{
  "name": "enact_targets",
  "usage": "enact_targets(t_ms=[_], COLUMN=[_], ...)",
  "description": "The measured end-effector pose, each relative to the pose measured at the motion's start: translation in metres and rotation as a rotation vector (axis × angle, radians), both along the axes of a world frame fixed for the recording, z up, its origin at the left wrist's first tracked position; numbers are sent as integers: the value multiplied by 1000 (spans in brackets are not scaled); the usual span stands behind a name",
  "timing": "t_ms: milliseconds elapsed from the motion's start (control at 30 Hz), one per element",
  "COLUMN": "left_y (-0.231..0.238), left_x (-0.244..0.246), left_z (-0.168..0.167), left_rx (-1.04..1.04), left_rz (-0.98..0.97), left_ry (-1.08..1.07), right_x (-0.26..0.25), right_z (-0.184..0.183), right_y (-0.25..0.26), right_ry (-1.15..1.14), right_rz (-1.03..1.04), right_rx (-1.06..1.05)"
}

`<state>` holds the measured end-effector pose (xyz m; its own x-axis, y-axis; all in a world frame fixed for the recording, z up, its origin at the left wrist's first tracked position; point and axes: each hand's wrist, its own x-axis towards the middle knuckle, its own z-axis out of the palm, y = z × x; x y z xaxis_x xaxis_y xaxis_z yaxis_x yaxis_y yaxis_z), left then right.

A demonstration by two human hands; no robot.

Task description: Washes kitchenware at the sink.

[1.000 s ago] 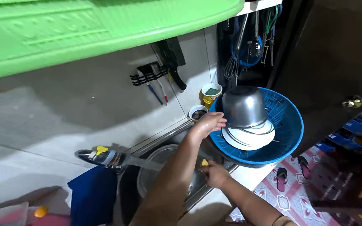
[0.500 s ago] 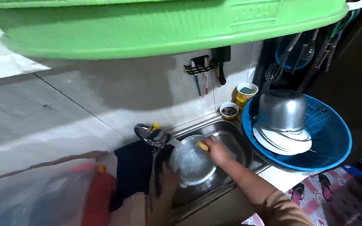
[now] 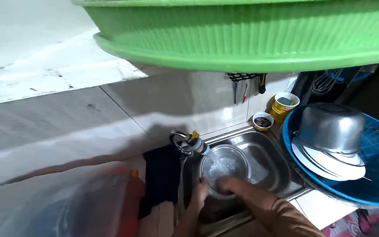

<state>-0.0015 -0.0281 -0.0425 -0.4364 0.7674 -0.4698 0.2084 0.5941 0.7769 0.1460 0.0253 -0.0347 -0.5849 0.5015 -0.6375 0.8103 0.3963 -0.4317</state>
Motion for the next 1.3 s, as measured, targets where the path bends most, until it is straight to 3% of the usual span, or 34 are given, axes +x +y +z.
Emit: enact_targets(t_ms=[167,267,367,467,567,667,733,867,967,1033,1133,1233,1300], left_y=[4,9,21,39,64,89,102,105,87,75,51,27,17], left_x=[-19,-15,-5,15,37,53,64,78,72,58,37,19,10], left_z=[16,48,76,102,117,125,135,136,141,124,83,60,54], left_rx=[196,249,308,238,216,253,203,199,180,264,371,370,295], left_rz=[-47,-117,-219,-286,-366,-514,-612,-621,-542,-407,-192,-62,-50], left_ry=[135,246,371,476,521,578,582,504,532,505,293,126,99], right_x=[-33,-50,-43,-9,11,25,31,21,12,9,-3,-13,-18], right_z=[-40,-35,8,-32,-85,-120,-114,-24,1,19,28,38,44], right_y=[11,28,45,75,95,91,73,22,14,14,19,24,25], right_ry=[354,416,357,433,367,224,175,192,275,296,549,879,972], right_rz=[21,-46,-332,-170,-157,-254,-326,-326,-369,-528,-877,-1200,-1315], right_rx=[177,333,255,558,657,575,448,129,-156,-304,-495,-715,-774])
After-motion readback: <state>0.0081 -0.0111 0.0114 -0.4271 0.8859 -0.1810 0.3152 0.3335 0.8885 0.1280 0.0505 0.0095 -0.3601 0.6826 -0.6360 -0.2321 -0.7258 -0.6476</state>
